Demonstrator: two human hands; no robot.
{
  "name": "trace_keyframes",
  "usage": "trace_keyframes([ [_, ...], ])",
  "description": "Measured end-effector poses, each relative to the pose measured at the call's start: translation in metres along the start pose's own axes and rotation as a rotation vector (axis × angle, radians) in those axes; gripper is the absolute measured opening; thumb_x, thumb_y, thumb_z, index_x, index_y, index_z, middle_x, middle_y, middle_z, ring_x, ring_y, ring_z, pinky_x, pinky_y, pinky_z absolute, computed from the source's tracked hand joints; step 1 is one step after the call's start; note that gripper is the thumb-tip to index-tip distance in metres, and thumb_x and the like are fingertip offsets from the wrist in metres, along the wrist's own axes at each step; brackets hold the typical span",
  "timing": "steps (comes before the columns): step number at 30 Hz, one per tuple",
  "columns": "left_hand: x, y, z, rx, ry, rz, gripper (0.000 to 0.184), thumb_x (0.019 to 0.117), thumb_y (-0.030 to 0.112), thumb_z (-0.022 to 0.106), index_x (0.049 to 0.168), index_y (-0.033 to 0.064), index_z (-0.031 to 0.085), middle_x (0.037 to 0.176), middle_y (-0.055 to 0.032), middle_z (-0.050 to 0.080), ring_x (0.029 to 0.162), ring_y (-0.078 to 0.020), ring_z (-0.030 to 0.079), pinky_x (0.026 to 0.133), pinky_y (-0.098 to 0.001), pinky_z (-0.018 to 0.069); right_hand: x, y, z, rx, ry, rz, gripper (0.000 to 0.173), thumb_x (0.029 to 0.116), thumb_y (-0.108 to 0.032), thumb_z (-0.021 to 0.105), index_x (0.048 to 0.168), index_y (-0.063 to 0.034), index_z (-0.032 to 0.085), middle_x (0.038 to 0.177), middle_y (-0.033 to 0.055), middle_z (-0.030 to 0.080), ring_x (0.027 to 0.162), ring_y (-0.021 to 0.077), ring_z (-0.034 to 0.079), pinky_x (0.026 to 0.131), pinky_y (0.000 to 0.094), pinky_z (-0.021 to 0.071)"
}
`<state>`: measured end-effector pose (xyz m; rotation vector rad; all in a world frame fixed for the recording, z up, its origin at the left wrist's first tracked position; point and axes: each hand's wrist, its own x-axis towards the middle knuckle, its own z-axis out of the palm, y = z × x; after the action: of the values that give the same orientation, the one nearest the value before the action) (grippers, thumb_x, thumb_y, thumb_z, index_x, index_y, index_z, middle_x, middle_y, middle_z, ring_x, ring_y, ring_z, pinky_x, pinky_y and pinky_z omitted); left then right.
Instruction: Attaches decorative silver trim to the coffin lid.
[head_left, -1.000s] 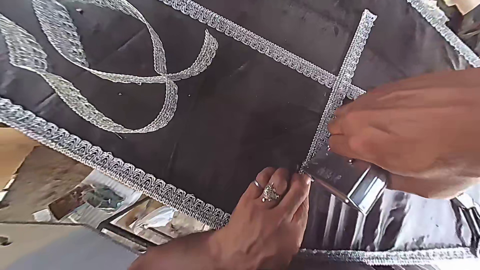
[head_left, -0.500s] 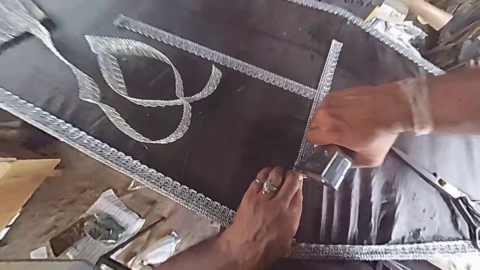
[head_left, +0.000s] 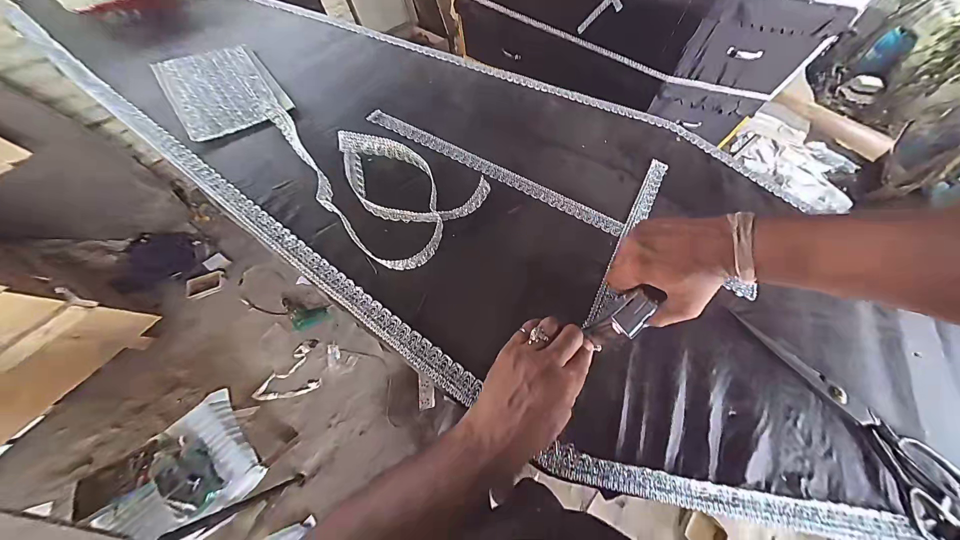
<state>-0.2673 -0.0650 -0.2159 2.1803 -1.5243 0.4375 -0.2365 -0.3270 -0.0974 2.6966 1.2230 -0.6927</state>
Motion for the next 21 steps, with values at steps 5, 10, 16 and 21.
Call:
trace_keyframes([
  [5, 0.003, 0.0, -0.002, -0.001, 0.006, 0.027, 0.024, 0.0967, 0.007, 0.055, 0.104, 0.0135, 0.077, 0.095, -0.0028, 0.068, 0.095, -0.0223, 0.065, 0.086, -0.0359, 0.0536, -0.016, -0.027, -0.027, -0.126, -0.048, 0.062, 0.018, 0.0779, -0.031, 0.076, 0.075, -0.0169, 0.065, 0.067, -0.0013, 0.059, 0.062, 0.0181, 0.062, 0.056, 0.0426, 0.0508],
  [10, 0.003, 0.001, -0.003, 0.008, -0.01, 0.021, 0.026, 0.0985, 0.007, 0.053, 0.107, 0.0122, 0.077, 0.094, -0.0046, 0.067, 0.095, -0.0237, 0.065, 0.085, -0.0371, 0.0539, -0.024, -0.033, -0.022, -0.103, -0.121, 0.106, 0.007, 0.0852, -0.016, 0.071, 0.089, -0.0135, 0.067, 0.083, 0.0019, 0.063, 0.073, 0.0201, 0.065, 0.064, 0.0418, 0.0546],
  [16, 0.003, 0.001, -0.002, 0.01, -0.007, 0.021, 0.026, 0.0985, 0.007, 0.054, 0.109, 0.0128, 0.077, 0.093, -0.0047, 0.067, 0.094, -0.0239, 0.065, 0.085, -0.037, 0.0529, -0.013, -0.032, -0.033, -0.027, -0.217, 0.182, 0.01, 0.0828, -0.013, 0.076, 0.09, -0.0166, 0.069, 0.076, -0.0006, 0.061, 0.068, 0.0183, 0.062, 0.058, 0.0426, 0.0513],
  [21, 0.002, -0.002, -0.003, -0.043, -0.002, 0.006, 0.026, 0.0969, 0.007, 0.055, 0.108, 0.0124, 0.078, 0.097, -0.0055, 0.07, 0.098, -0.0253, 0.066, 0.087, -0.0388, 0.0533, -0.073, -0.064, -0.02, -0.038, 0.271, 0.021, 0.019, 0.0777, -0.024, 0.059, 0.09, -0.0223, 0.073, 0.077, -0.0069, 0.061, 0.065, 0.0107, 0.061, 0.05, 0.0327, 0.05],
])
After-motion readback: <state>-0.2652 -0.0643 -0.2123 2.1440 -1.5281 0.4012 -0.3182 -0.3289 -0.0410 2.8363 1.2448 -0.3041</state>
